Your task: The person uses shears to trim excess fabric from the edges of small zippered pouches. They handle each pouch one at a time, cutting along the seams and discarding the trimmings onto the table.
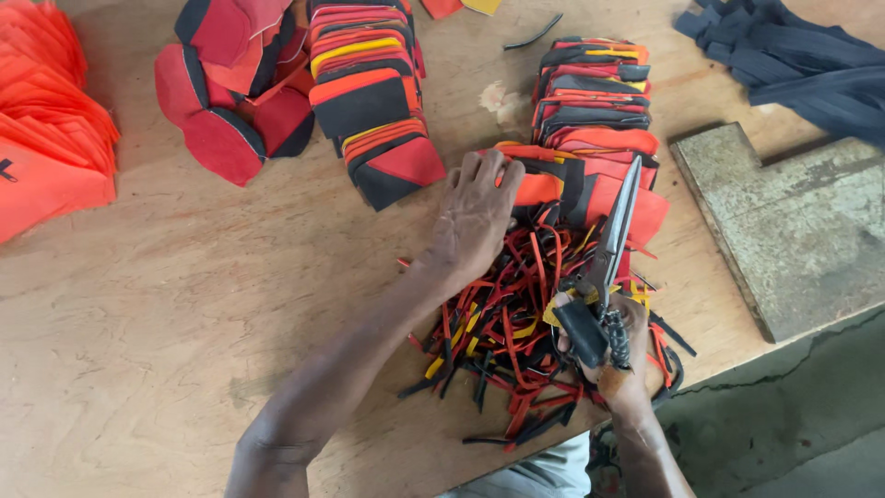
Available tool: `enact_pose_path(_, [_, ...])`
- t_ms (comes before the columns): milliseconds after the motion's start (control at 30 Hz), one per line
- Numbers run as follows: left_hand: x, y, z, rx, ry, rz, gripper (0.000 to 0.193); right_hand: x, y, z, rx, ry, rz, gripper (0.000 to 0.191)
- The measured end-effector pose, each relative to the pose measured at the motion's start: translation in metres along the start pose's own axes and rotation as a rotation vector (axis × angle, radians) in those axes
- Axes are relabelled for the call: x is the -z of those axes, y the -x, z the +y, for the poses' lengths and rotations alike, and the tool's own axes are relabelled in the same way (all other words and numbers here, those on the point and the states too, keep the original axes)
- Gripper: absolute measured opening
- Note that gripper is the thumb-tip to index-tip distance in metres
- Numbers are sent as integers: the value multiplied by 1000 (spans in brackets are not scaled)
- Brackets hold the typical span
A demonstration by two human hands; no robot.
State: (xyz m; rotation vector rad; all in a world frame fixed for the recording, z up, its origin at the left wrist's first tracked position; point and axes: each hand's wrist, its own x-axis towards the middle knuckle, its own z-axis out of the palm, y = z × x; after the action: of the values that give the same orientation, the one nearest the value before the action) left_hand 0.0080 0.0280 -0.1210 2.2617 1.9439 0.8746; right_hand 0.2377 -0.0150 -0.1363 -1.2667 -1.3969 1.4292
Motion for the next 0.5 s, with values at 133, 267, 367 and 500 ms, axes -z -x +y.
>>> enact_pose_path(133, [1,4,-7,-234,-21,47,81,6,10,-11,6,59,-10,22])
enact_pose_path(267, [11,1,-10,53,661,20,57,13,15,-18,17,36,13,21])
enact_pose_path(367, [19,-6,-8,52,1019,102,35,25,19,-19,-48,147,25,24])
enact_pose_path(500, [28,-9,0,177,1371,172,33,28,20,-12,-72,208,36,32])
